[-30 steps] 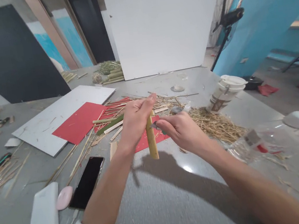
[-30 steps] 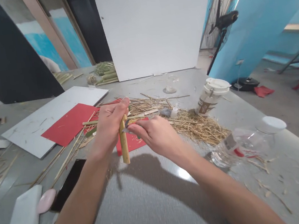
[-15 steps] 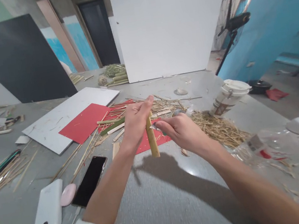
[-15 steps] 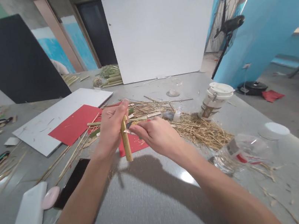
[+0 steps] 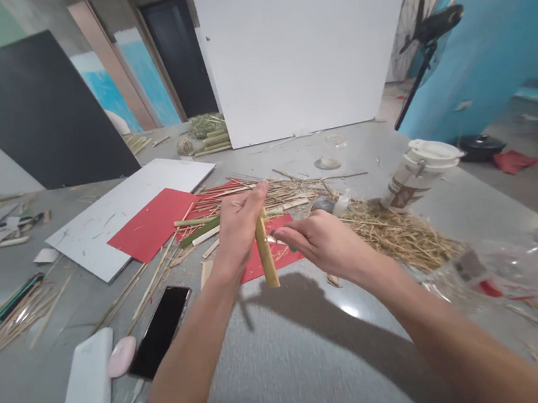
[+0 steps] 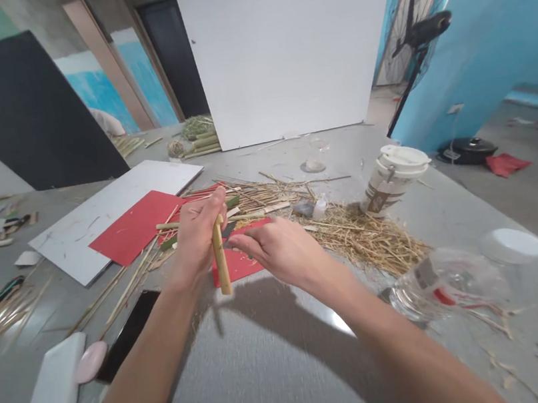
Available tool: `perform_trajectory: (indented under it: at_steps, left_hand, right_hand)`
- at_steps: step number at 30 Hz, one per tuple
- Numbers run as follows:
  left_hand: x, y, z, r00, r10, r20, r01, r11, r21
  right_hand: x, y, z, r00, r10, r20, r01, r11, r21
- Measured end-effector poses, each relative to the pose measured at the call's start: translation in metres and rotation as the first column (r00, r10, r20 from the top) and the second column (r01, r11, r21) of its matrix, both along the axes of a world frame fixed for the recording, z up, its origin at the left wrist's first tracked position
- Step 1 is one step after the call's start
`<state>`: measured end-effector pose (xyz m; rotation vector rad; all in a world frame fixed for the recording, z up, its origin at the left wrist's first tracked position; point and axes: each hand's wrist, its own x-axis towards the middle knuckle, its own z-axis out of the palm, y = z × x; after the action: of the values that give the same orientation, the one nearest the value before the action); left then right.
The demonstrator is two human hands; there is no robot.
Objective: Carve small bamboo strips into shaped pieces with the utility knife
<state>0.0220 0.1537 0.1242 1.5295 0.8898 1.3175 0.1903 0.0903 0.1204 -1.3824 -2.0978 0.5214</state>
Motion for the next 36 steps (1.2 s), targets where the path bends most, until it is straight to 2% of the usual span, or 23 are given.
perform_trajectory:
  at_steps: [5, 10, 13, 16, 25, 32, 36]
  left_hand:
    - [0.002, -0.001, -0.005, 1.000, 0.020, -0.023, -0.021, 0.999, -0.040]
    - [0.002, -0.011, 0.002, 0.995, 0.017, -0.098, -0.021, 0.999, -0.033]
    - [0.004, -0.015, 0.004, 0.984, -0.082, -0.161, 0.079, 0.997, -0.023]
    - [0.005, -0.017, 0.006, 0.971, -0.204, -0.125, 0.201, 0.979, -0.036]
    - [-0.003, -0.022, 0.020, 0.986, -0.131, -0.107, 0.139, 0.988, 0.073]
    - [0.003, -0.009, 0.008, 0.993, -0.107, -0.040, 0.110, 0.991, 0.071]
    - [0.004, -0.003, 0.003, 0.996, -0.089, -0.027, 0.091, 0.989, 0.115]
  right_hand:
    - [0.002, 0.003, -0.004, 1.000, 0.018, 0.021, -0.018, 0.999, -0.029]
    - [0.001, -0.003, -0.004, 0.999, -0.041, 0.032, 0.043, 0.997, -0.068]
    - [0.000, -0.006, -0.003, 0.996, -0.088, 0.022, 0.089, 0.994, -0.056]
    - [-0.001, -0.009, 0.001, 0.993, -0.099, 0.056, 0.098, 0.995, 0.030]
    - [-0.007, -0.016, 0.004, 0.992, -0.074, 0.100, 0.062, 0.991, 0.119]
    - [-0.004, -0.010, 0.000, 0.996, -0.058, 0.064, 0.047, 0.986, 0.161]
    - [-0.003, -0.009, 0.000, 0.995, -0.062, 0.075, 0.049, 0.985, 0.168]
